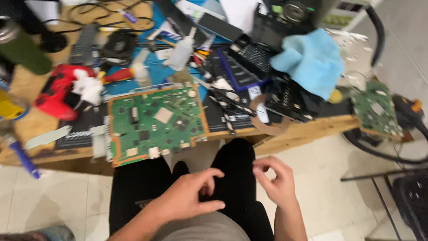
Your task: The person holds a green circuit board, opens a drawer to retrieve a syringe, and applies a substance to a chip on the board. They then close the drawer and continue handling the board.
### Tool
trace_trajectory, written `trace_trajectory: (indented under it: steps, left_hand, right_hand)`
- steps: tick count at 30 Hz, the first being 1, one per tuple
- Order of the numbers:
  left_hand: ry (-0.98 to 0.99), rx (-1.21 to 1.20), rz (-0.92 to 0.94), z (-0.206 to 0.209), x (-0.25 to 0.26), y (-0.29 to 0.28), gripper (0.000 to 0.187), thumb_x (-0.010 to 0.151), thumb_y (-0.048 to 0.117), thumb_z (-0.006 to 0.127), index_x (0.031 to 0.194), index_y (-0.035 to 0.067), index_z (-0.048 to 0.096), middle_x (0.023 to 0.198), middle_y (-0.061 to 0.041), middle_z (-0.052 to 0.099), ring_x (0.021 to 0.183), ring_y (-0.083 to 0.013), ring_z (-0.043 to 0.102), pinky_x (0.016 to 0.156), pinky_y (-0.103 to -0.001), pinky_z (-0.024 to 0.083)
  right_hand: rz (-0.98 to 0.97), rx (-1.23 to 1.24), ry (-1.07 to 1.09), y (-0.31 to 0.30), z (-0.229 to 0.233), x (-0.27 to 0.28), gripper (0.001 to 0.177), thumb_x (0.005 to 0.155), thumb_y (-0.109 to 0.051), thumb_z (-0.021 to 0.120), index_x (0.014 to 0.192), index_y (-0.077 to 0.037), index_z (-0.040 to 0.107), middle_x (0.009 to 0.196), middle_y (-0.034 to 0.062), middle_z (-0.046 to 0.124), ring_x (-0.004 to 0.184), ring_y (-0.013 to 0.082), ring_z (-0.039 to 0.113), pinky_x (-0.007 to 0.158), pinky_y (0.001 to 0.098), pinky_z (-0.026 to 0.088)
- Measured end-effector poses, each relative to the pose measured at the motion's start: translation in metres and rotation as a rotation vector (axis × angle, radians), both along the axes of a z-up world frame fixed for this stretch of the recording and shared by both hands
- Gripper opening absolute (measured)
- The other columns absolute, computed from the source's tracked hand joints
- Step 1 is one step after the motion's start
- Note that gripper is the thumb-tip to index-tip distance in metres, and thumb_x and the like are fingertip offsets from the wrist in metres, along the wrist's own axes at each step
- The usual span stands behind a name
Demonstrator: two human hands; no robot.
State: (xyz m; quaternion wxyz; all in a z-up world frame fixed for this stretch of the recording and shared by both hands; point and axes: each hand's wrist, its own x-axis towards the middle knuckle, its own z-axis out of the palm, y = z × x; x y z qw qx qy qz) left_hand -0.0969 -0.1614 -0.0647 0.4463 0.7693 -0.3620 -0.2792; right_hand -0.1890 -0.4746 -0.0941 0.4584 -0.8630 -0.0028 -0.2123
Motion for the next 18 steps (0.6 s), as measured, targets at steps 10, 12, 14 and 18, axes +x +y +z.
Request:
trace_trajectory:
  steps: [10, 12, 14, 18]
  left_hand:
    - [0.006, 0.343, -0.490, -0.018, 0.005, -0.184, 0.114, 0.096, 0.044, 0.087, 0.182, -0.001, 0.027, 0.179, -0.029, 0.039, 0.167, -0.0528, 0.041, 0.131, -0.062, 0.048]
    - [-0.068, 0.385, -0.570, -0.026, 0.000, -0.204, 0.111, 0.098, 0.048, 0.084, 0.180, -0.003, 0.029, 0.178, -0.027, 0.042, 0.168, -0.0503, 0.039, 0.128, -0.057, 0.052]
    - [-0.084, 0.410, -0.620, -0.020, -0.005, -0.217, 0.108, 0.100, 0.048, 0.082, 0.179, -0.004, 0.031, 0.177, -0.027, 0.044, 0.168, -0.0495, 0.039, 0.128, -0.058, 0.051]
    - [-0.160, 0.410, -0.643, -0.087, -0.013, -0.230, 0.110, 0.096, 0.053, 0.089, 0.178, 0.005, 0.032, 0.167, -0.017, 0.049, 0.154, -0.0399, 0.046, 0.123, -0.052, 0.045]
  right_hand:
    - [-0.604, 0.155, 0.250, -0.164, -0.118, 0.006, 0.076, 0.097, -0.013, 0.086, 0.165, 0.006, 0.058, 0.163, 0.0405, 0.054, 0.138, 0.0570, 0.070, 0.098, 0.0607, 0.069]
    - [-0.674, 0.035, 0.176, -0.178, -0.124, 0.012, 0.074, 0.097, -0.010, 0.085, 0.163, 0.009, 0.057, 0.166, 0.0375, 0.051, 0.135, 0.0541, 0.071, 0.096, 0.0563, 0.070]
    - [-0.647, -0.014, 0.158, -0.194, -0.128, 0.013, 0.068, 0.097, -0.009, 0.084, 0.159, 0.007, 0.061, 0.164, 0.0344, 0.054, 0.129, 0.0509, 0.075, 0.093, 0.0538, 0.071]
    - [-0.518, -0.160, 0.109, -0.231, -0.137, 0.019, 0.060, 0.094, -0.023, 0.076, 0.153, -0.010, 0.069, 0.161, 0.0107, 0.062, 0.105, 0.0239, 0.078, 0.096, 0.0409, 0.063]
